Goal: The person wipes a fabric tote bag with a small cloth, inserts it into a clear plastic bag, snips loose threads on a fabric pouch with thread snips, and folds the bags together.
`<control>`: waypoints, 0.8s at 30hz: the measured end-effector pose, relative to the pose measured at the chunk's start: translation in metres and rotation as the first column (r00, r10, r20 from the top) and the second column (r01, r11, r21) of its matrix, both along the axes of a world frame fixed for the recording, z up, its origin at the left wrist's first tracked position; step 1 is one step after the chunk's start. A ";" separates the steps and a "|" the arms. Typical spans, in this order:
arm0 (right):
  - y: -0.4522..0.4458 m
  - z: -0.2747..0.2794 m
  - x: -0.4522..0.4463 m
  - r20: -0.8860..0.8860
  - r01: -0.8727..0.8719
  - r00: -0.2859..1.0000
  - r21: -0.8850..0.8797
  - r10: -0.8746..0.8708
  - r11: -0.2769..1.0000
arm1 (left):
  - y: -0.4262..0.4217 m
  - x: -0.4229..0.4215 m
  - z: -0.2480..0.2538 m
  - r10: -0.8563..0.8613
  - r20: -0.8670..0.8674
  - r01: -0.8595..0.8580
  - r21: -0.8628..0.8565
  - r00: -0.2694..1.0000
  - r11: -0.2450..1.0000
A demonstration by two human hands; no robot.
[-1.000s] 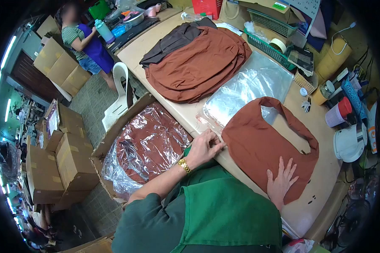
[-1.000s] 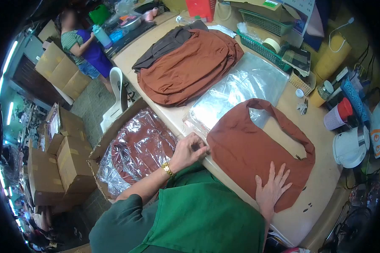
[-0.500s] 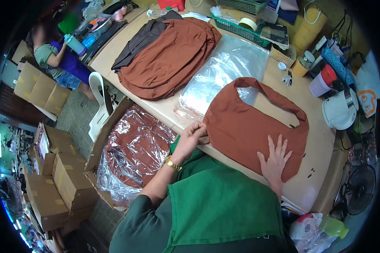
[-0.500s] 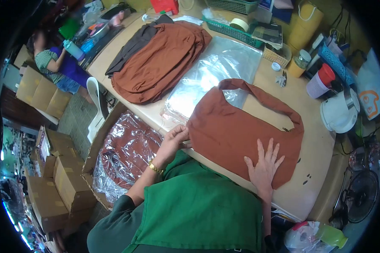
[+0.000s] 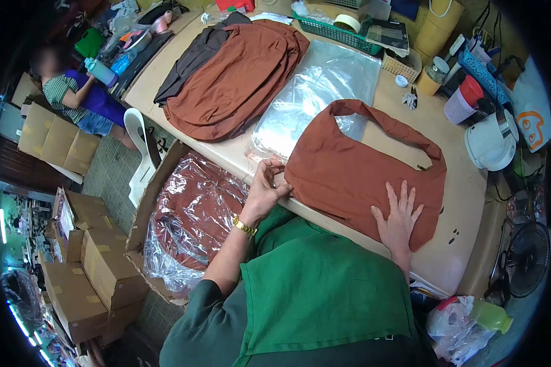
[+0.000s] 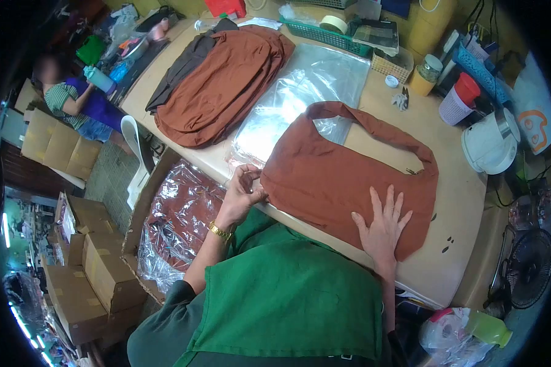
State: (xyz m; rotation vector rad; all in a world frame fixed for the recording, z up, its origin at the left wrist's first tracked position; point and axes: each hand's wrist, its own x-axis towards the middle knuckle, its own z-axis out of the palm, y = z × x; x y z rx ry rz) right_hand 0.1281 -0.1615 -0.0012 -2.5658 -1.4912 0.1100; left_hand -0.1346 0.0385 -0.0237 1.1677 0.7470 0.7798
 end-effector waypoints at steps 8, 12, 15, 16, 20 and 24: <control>0.004 -0.005 -0.001 0.036 0.067 0.997 0.011 -0.067 0.998 | -0.015 0.010 0.015 0.019 -0.362 0.028 0.125 0.932 0.992; 0.004 -0.003 -0.001 0.041 0.082 0.996 -0.002 -0.082 0.997 | -0.016 0.002 0.011 -0.029 -0.102 0.021 -0.081 0.994 0.996; 0.003 -0.001 0.000 0.036 0.062 0.997 -0.016 -0.062 0.998 | -0.017 -0.002 0.007 -0.064 0.014 0.066 -0.140 0.998 0.988; 0.003 0.001 0.000 0.014 0.050 0.999 -0.009 -0.050 0.999 | -0.016 -0.001 0.007 -0.075 0.036 0.079 -0.145 0.997 0.986; 0.015 0.030 -0.011 -0.123 -0.061 0.989 0.187 0.085 0.981 | -0.017 0.002 0.005 -0.125 0.058 0.130 -0.085 0.990 0.988; 0.067 0.060 -0.059 -0.152 -0.383 0.855 0.459 0.495 0.802 | -0.030 0.013 0.015 -0.085 0.021 0.085 -0.018 0.996 0.996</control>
